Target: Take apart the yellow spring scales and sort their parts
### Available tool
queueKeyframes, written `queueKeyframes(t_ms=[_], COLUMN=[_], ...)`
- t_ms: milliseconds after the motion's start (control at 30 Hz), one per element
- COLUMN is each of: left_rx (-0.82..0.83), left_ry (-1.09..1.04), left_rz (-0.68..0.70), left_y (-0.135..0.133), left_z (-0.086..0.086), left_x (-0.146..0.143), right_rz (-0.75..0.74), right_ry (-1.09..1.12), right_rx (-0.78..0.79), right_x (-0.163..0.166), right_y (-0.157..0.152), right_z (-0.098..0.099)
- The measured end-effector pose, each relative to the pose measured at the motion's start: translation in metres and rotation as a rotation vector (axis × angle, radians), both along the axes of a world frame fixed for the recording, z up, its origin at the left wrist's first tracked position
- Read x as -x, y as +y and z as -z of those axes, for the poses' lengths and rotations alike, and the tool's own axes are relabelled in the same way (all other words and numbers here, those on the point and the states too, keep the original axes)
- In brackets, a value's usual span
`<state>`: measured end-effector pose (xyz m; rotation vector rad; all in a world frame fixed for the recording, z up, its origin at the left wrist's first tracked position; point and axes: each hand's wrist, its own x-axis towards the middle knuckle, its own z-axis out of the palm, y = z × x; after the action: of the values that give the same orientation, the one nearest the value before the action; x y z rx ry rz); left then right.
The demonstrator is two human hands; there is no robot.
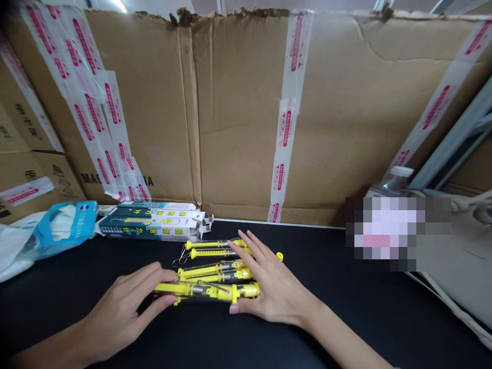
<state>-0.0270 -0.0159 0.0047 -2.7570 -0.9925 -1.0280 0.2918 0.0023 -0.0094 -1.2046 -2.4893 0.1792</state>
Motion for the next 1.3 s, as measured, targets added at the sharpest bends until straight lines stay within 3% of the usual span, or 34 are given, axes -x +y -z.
queueKeyframes(t_ms=[167, 433, 767, 1067, 1300], left_rx=[0.005, -0.143, -0.145, -0.181, -0.196], left_ry=[-0.007, 0.015, -0.012, -0.026, -0.008], left_rz=[0.013, 0.056, 0.003, -0.048, -0.032], left_y=[-0.002, -0.008, -0.006, -0.003, -0.003], left_z=[0.001, -0.005, -0.004, -0.005, -0.005], left_x=[0.0, 0.0, -0.003, -0.002, -0.004], right_rz=[0.042, 0.07, 0.113, 0.021, -0.03], right_ry=[-0.048, -0.078, 0.125, 0.441, 0.519], right_rx=[0.014, 0.046, -0.067, -0.165, -0.092], right_x=[0.004, 0.028, 0.066, 0.052, 0.039], right_y=[-0.006, -0.022, -0.013, -0.033, -0.046], right_z=[0.003, 0.004, 0.017, -0.004, -0.001])
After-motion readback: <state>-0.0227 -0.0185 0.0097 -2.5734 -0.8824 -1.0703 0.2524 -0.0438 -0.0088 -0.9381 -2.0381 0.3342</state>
